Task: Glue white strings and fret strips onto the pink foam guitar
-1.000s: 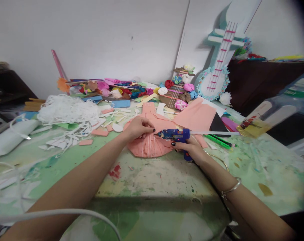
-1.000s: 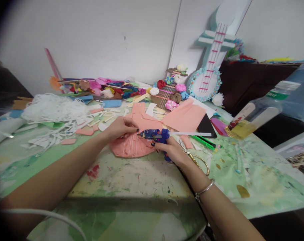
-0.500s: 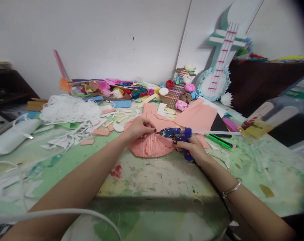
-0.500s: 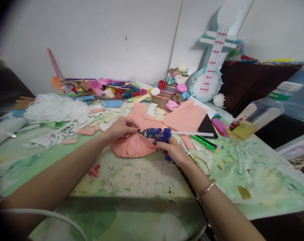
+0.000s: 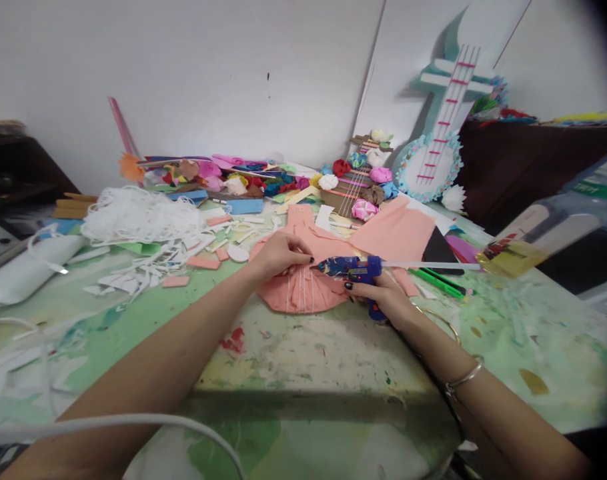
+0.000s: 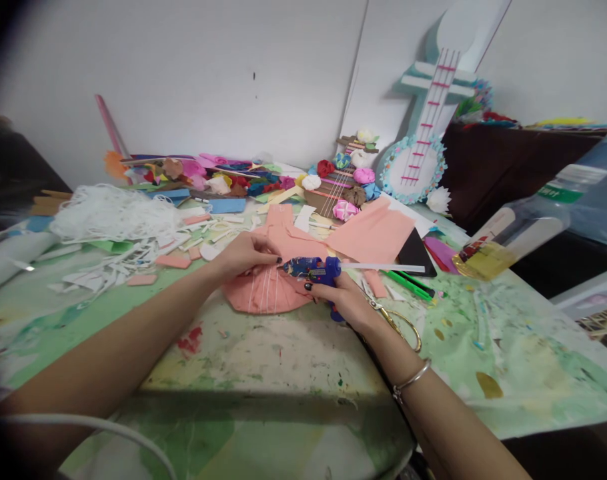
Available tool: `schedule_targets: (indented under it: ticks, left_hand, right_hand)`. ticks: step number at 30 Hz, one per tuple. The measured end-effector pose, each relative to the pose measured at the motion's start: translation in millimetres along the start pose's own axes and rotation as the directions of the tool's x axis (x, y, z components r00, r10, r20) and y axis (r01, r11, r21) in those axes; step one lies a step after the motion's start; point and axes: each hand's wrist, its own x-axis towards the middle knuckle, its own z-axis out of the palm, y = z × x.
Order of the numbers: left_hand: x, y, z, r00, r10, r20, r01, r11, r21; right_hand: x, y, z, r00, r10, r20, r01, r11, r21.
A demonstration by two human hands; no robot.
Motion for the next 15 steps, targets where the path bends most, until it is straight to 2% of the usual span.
schedule_targets:
  ticks: [15]
  left_hand:
    - [0.9,-2.9,-1.3,1.000,0.013,0.003,-0.013,1.000,-0.015]
  right_hand:
    - [3.4,7.6,-2.2,1.000,-0.006,-0.008,0.006,1.000,-0.011]
